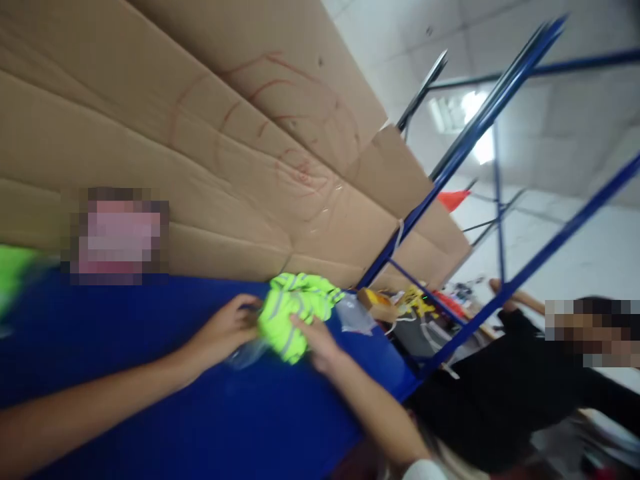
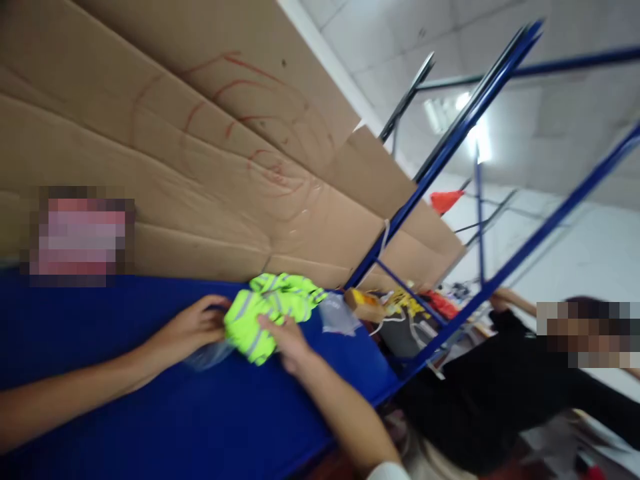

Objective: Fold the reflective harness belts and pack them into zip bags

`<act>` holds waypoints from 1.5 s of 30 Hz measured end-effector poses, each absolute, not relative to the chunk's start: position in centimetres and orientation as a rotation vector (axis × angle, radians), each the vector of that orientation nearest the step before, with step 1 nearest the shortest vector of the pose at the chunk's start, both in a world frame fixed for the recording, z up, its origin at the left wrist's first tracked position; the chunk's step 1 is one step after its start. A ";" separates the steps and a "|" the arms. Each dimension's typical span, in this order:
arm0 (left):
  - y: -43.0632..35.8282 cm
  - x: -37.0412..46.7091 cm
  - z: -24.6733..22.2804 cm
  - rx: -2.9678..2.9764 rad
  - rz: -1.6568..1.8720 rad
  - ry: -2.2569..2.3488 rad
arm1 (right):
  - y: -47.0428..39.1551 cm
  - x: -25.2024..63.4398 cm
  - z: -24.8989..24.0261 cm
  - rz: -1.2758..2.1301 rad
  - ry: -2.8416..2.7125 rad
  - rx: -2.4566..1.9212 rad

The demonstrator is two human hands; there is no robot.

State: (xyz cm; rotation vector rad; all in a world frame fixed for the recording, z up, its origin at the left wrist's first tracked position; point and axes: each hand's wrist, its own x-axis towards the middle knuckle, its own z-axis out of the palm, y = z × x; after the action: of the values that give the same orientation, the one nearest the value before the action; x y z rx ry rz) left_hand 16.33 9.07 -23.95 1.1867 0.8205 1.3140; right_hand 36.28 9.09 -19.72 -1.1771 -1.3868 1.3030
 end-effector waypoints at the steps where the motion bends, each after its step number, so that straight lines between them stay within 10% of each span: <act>1: 8.3 16.2 -22.6 1.195 1.338 0.818 | 8.6 36.4 -19.1 1.328 -1.349 -1.161; 31: 9.4 12.3 -16.9 2.491 0.813 1.548 | 11.6 41.5 -17.7 1.602 -1.121 -0.606; 45: 5.6 17.1 -18.8 2.693 0.457 1.764 | 12.2 41.1 -19.2 1.537 -1.344 -1.043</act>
State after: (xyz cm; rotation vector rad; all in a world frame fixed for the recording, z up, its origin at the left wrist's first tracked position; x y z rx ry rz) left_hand 17.07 5.62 -18.84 2.6932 1.7641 0.4574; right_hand 41.06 12.23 -19.17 -1.0433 -1.3438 1.5368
